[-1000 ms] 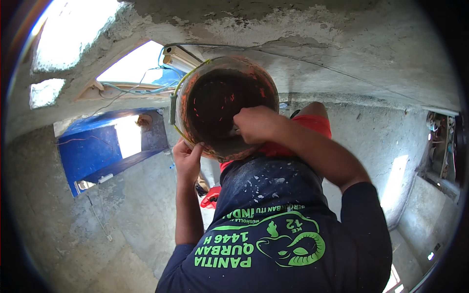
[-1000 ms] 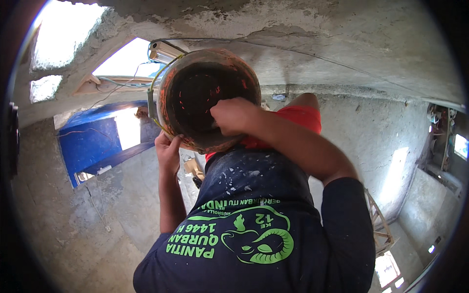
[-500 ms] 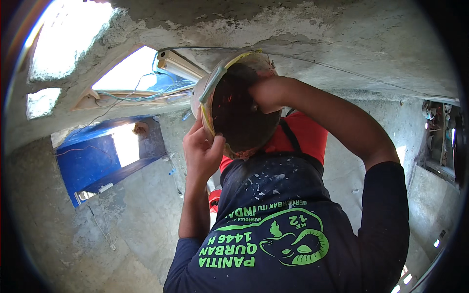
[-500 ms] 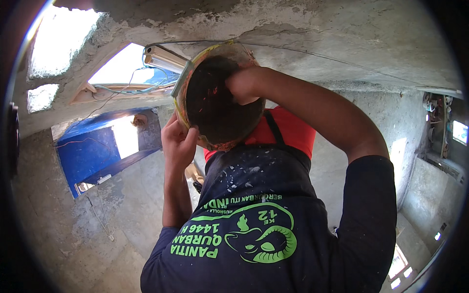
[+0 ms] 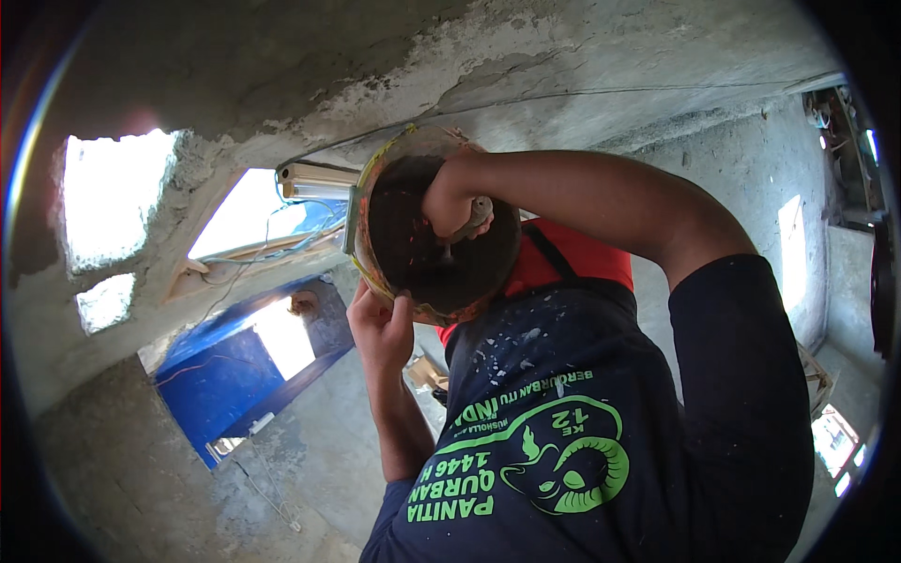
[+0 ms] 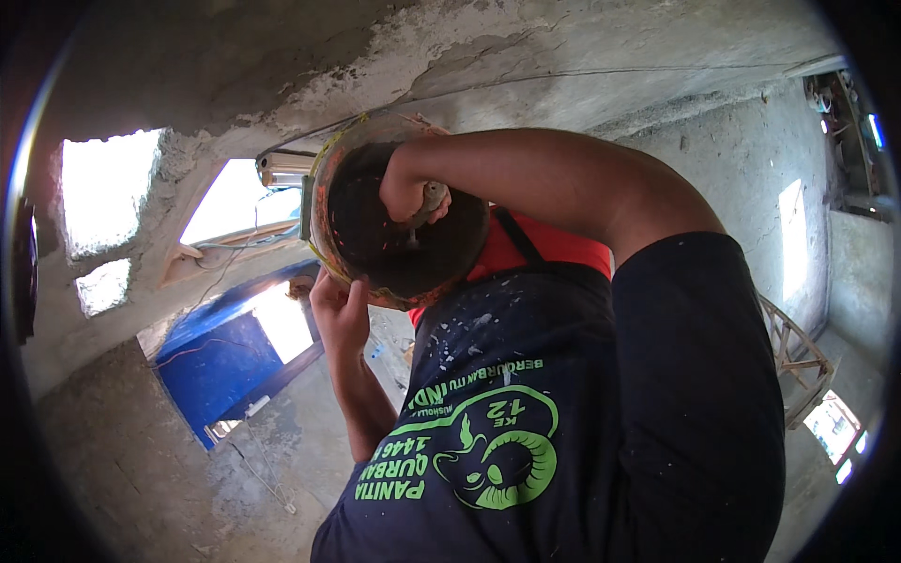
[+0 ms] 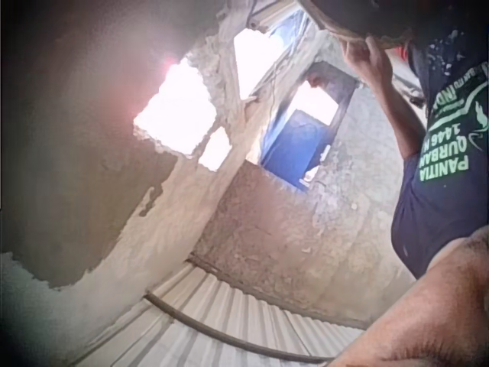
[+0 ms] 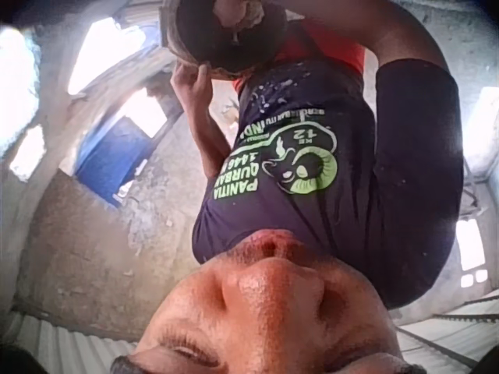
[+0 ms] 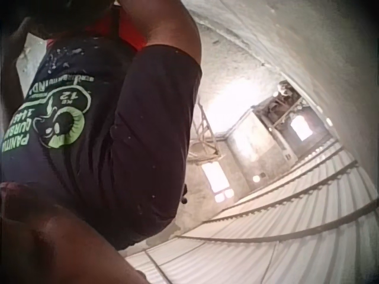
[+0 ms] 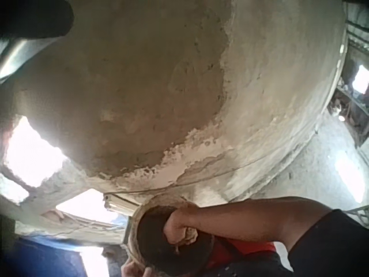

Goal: The recorder is applying plaster or mortar to a concrete ceiling using a trowel while holding a bucket.

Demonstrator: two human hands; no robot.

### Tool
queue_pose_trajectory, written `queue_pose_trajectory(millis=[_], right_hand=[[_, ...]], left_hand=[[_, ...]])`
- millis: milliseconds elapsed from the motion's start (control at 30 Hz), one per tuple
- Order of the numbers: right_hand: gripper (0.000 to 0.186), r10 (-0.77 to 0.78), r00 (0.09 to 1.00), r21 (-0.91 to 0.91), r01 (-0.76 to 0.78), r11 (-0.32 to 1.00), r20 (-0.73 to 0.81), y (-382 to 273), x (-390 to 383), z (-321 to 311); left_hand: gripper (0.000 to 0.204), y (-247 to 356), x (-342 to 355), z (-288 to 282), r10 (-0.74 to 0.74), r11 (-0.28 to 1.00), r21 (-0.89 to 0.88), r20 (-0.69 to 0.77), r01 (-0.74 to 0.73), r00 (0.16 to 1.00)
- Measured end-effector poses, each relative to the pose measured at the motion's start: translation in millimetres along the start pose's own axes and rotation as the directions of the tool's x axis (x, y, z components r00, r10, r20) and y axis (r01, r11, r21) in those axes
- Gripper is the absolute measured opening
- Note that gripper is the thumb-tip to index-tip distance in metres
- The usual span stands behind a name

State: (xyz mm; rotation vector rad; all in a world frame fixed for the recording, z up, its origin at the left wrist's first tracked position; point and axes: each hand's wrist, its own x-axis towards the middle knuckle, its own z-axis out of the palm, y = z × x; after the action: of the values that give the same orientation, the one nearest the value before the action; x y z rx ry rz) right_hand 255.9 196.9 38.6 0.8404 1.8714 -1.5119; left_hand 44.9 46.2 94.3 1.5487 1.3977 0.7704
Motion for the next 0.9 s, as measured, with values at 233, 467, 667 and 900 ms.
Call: queue_pose_trajectory(millis=[233, 467, 667, 900], right_hand=[[0.039, -0.165, 0.985, 0.608, 0.103, 0.787, 0.046, 33, -4, 18], [0.043, -0.439, 0.894, 0.995, 0.099, 0.003, -0.088, 68, -10, 108], [0.055, -0.551, 0.726, 0.838, 0.065, -0.541, -0.412, 79, -31, 161], [0.053, -0.524, 0.628, 0.792, 0.265, -0.551, -0.575, 82, -73, 171]], left_hand=[[0.015, -3, -8, -7, 0.035, 0.999, -0.039, -0.025, -0.036, 0.999], [0.012, 1, -18, -10, -0.116, 0.991, -0.069, -0.016, 0.114, 0.993], [0.014, -17, -18, -12, -0.152, 0.978, -0.149, -0.016, 0.148, 0.988], [0.013, -37, -9, -13, -0.136, 0.982, -0.148, -0.121, 0.117, 0.983]])
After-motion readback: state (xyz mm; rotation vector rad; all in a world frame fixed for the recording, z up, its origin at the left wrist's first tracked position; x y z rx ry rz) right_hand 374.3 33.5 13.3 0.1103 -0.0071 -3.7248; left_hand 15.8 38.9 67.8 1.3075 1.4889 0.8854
